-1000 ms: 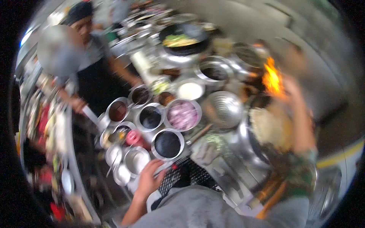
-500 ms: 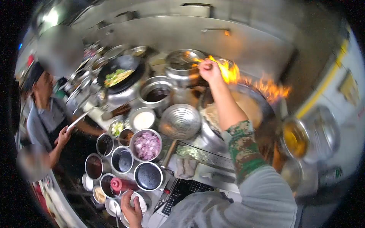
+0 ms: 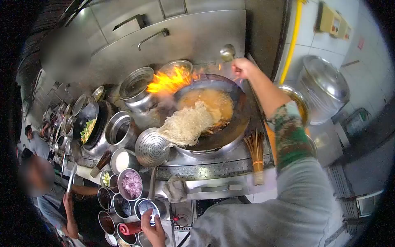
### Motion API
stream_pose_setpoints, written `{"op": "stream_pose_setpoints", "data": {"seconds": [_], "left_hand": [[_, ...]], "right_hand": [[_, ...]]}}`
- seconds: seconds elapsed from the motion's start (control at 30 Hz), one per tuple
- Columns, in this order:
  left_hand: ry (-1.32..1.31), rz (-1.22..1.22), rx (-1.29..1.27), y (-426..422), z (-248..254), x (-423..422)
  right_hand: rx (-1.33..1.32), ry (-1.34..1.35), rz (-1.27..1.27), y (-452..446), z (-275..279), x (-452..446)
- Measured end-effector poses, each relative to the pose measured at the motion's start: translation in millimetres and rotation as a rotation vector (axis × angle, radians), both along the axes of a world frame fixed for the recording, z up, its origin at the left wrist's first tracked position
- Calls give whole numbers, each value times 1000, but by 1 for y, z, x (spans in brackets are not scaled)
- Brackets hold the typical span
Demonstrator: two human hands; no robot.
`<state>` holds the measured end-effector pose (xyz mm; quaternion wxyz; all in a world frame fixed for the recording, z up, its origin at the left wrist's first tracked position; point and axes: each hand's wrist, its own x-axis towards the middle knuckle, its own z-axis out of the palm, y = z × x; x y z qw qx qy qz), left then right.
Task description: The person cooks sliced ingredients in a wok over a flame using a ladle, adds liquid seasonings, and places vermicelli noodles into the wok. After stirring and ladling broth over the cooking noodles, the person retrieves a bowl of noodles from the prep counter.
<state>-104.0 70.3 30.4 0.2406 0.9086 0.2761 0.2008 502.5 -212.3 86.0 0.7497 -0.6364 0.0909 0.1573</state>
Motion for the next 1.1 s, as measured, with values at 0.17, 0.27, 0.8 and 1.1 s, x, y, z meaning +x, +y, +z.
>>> {"op": "stream_pose_setpoints", "data": {"seconds": [0.17, 0.27, 0.8, 1.1], "left_hand": [[-68, -138, -210, 8, -26, 74], [-208, -204, -521, 17, -36, 153], [-134, -349, -548, 36, -18, 294], [-14, -523, 603, 13, 4, 334]], "right_hand": [[-335, 1, 114, -132, 2, -37], [-525, -54, 135, -174, 12, -87], [-567, -123, 234, -139, 10, -316], [-842, -353, 479, -85, 0, -326]]}}
